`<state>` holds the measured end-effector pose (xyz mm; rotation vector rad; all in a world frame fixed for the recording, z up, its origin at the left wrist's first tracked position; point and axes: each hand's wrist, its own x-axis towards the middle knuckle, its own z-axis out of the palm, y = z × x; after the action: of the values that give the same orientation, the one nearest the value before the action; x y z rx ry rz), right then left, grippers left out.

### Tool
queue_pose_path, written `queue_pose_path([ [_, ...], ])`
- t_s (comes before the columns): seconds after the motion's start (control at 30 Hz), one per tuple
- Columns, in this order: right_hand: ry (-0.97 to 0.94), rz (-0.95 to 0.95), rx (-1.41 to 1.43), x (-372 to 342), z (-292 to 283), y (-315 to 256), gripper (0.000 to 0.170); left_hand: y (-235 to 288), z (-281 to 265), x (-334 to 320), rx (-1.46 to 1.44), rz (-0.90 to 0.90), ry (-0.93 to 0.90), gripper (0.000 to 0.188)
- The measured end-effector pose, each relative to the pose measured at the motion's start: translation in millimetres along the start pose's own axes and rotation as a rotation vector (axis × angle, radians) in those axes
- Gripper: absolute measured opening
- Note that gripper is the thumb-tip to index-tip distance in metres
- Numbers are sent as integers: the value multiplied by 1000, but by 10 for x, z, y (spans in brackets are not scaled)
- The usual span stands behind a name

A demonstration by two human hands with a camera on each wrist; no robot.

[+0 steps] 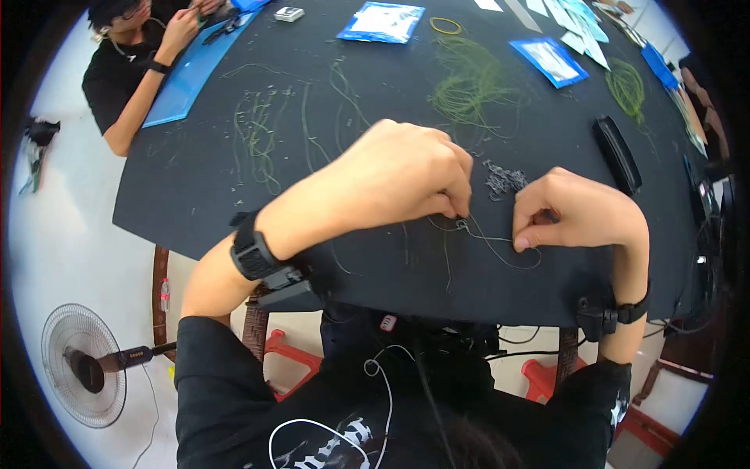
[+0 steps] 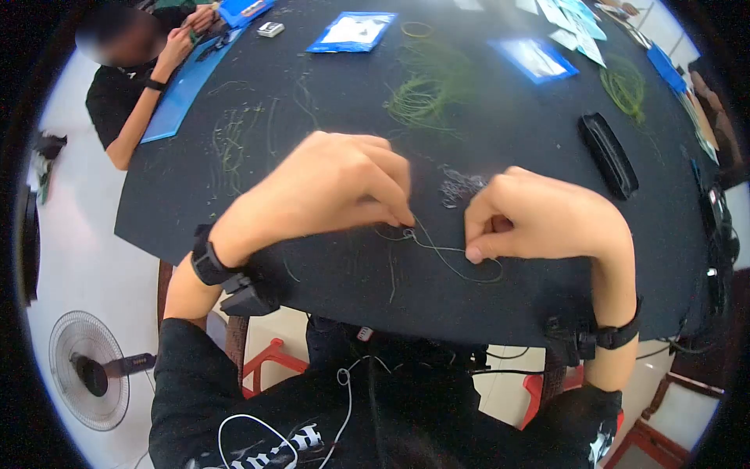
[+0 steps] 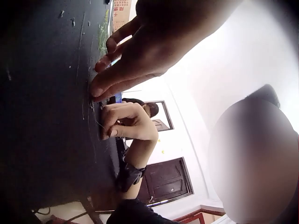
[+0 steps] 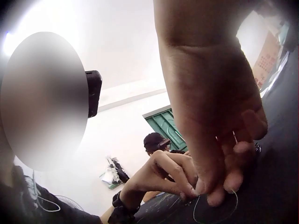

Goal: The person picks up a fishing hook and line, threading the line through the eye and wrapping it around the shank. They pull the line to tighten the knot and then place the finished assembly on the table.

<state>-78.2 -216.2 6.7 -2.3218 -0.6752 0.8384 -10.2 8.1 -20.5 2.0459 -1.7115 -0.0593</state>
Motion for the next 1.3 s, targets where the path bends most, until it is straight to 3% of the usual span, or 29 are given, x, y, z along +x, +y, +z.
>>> queue_pose_path([
  [0.37, 28, 47, 46, 71, 67, 90, 11, -16, -33, 21, -128, -180, -130, 10],
  [0.67, 59, 27, 45, 75, 77, 71, 10, -31, 69, 24, -114, -43, -66, 9],
  [0.97, 58, 11, 24, 91, 70, 71, 11, 63, 4, 11, 11, -81, -111, 9],
  [1.3, 13, 63, -19, 97, 41, 40, 15, 4, 30, -20, -99, -129, -157, 12],
])
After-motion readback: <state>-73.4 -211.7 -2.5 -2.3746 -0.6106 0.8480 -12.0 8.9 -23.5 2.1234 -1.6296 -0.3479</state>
